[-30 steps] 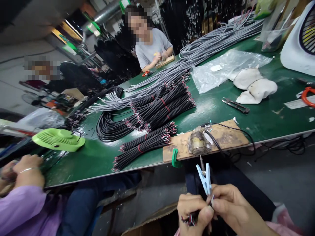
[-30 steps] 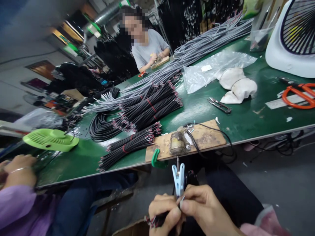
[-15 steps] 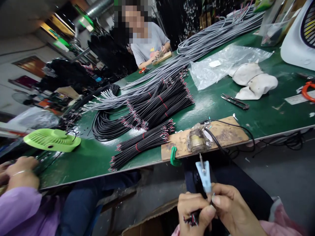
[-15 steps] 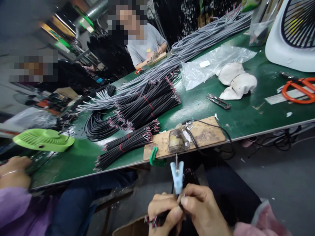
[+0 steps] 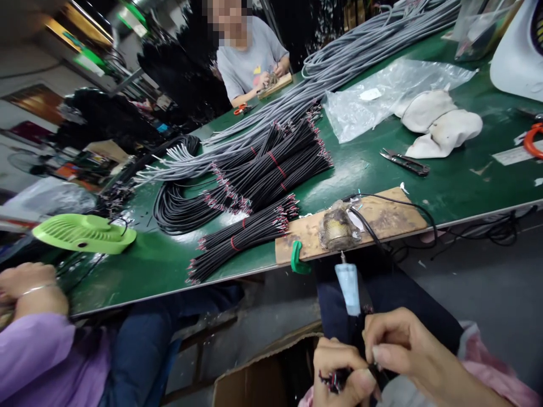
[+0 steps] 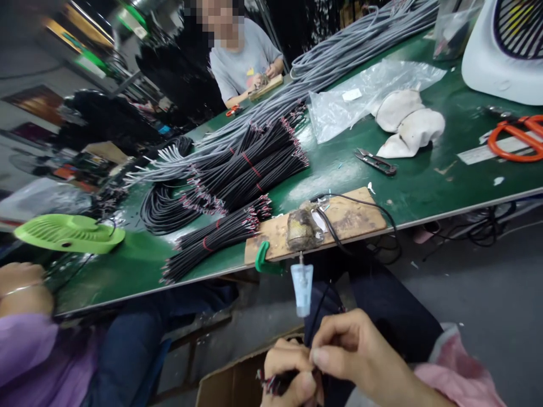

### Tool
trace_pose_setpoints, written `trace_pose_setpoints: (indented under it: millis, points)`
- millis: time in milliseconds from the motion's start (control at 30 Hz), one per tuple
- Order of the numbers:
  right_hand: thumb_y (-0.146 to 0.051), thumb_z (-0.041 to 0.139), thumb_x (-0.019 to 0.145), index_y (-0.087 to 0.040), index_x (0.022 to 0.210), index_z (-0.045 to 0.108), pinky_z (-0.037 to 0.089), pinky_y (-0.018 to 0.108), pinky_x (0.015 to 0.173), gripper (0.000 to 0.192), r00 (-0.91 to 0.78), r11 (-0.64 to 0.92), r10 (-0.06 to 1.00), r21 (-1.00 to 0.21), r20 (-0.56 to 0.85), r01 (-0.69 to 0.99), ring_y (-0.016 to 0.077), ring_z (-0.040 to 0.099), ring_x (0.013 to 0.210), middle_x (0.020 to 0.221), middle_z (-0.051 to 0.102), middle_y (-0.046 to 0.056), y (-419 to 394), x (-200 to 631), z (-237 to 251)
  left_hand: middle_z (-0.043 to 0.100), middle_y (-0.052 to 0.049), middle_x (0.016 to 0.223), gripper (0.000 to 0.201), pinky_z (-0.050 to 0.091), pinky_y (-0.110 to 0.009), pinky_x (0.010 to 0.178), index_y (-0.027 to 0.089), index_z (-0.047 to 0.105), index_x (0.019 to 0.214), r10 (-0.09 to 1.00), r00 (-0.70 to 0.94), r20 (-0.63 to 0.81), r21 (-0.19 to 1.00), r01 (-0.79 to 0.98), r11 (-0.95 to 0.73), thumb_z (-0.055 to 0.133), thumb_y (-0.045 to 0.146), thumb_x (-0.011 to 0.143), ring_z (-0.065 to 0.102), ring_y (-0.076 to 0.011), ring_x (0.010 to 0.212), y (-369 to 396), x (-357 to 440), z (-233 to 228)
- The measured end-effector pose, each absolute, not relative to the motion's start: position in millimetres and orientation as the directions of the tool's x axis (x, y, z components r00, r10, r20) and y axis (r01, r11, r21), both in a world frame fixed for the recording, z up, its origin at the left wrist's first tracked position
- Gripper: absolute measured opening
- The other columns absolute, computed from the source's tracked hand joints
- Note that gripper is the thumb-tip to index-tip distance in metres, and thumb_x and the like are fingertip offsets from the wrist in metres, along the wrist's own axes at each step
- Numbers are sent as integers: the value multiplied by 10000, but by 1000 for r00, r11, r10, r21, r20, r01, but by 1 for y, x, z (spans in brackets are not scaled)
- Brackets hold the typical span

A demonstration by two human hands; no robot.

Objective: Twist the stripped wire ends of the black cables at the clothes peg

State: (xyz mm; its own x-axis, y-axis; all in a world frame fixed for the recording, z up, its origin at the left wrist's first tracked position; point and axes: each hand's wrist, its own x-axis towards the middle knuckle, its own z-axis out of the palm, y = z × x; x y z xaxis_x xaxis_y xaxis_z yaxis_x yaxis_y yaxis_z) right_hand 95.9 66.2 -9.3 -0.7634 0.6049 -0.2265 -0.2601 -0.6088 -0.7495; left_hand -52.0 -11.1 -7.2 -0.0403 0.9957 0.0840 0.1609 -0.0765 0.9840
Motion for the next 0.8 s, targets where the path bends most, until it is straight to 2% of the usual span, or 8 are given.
trace_pose_setpoints:
  millis: [100,200,300,367,433,533,633,800]
  points:
    - [-302,717,779,-126,690,680,397,204,510,201,-779,-486,600,-857,-184,-172,105,526,564,642,591,7,76,102,-6,629,-10,374,536,369,-267,438,214,705,547,990,-93,109,967,242,-84,507,565,900,523,-129,331,-18,-46,-8]
    - [-150,671,749,-129,710,701,384,208,495,53,-770,-303,628,-947,-116,-104,105,524,552,651,602,11,82,109,1,714,-12,494,435,430,-277,519,243,753,663,960,-199,198,903,417,-100,547,555,885,608,-157,431,-26,-41,-10]
    - [-90,680,731,-159,837,742,397,220,549,140,-785,-74,619,-996,-5,-52,113,533,610,706,609,7,87,115,13,740,-45,571,335,488,-278,547,228,786,773,918,-288,274,840,537,-82,622,508,857,664,-189,524,-33,-38,-14]
    - [-114,669,785,-168,847,740,410,231,590,109,-791,59,609,-998,55,-24,124,555,658,734,617,16,90,119,21,745,-59,603,275,518,-286,572,221,790,790,902,-306,304,821,565,-84,672,466,833,674,-197,542,-37,-38,-16]
    - [-110,630,824,-156,788,720,407,230,587,107,-784,151,616,-988,79,18,126,561,662,730,617,22,91,122,26,732,-56,600,227,525,-277,560,222,791,794,904,-302,301,822,563,-86,699,429,817,665,-194,537,-38,-38,-15]
    - [-27,629,757,-146,728,688,386,215,543,136,-771,241,628,-969,108,61,115,550,627,689,606,10,90,125,27,698,-58,575,249,487,-248,481,200,791,813,926,-281,251,858,508,-78,669,415,840,627,-177,500,-35,-37,-11]
    - [10,645,713,-147,717,692,379,206,523,165,-789,282,599,-958,140,44,104,550,598,657,611,-4,90,125,23,651,-42,535,273,433,-243,454,189,773,752,943,-271,194,908,414,-68,634,393,867,571,-152,452,-29,-35,-4]
    - [-37,656,808,-157,832,696,431,235,657,128,-830,399,490,-915,266,-58,123,564,709,755,657,12,93,127,20,602,-6,501,348,363,-248,467,195,736,679,953,-279,119,956,290,-34,616,451,882,496,-113,409,-24,-33,-1]
